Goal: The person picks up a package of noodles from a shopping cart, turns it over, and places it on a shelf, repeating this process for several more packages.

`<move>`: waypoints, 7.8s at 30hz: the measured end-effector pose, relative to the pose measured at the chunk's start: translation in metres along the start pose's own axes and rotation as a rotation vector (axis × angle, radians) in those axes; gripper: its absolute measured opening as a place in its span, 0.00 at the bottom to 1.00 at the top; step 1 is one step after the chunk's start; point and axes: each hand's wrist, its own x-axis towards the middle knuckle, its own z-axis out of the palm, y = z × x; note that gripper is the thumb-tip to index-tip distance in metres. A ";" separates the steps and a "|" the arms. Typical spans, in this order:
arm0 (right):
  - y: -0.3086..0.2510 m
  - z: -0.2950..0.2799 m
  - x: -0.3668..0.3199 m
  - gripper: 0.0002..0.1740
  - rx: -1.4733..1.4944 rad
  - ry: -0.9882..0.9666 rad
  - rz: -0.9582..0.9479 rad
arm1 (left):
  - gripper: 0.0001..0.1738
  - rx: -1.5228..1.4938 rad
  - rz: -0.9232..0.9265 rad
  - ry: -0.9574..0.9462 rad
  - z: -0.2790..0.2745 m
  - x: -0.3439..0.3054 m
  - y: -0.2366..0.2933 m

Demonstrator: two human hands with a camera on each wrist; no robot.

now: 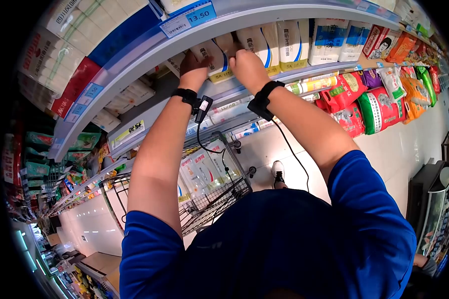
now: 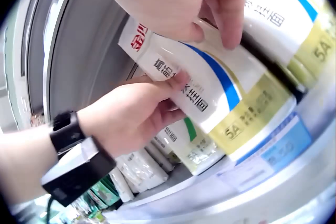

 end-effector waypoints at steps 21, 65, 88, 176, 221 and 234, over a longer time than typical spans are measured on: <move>-0.079 0.046 -0.107 0.09 1.154 -0.302 0.191 | 0.12 -0.841 -0.323 0.152 -0.088 -0.192 -0.044; -0.111 0.477 -0.431 0.17 0.826 -1.299 0.797 | 0.32 -0.788 -1.245 0.121 -0.039 -0.524 -0.396; -0.175 -0.100 -0.174 0.17 0.617 -0.690 -0.340 | 0.76 -1.983 -0.310 -0.314 -0.097 -0.270 0.028; -0.002 -0.010 -0.120 0.18 0.499 -0.261 -0.212 | 0.11 -0.950 -0.665 0.313 -0.107 -0.263 -0.063; 0.086 0.361 -0.440 0.21 0.051 -0.783 0.811 | 0.07 -0.852 -1.057 -0.288 0.165 -0.484 -0.345; 0.054 0.343 -0.415 0.28 0.471 -0.754 1.165 | 0.18 -0.733 -1.222 -0.324 0.161 -0.463 -0.339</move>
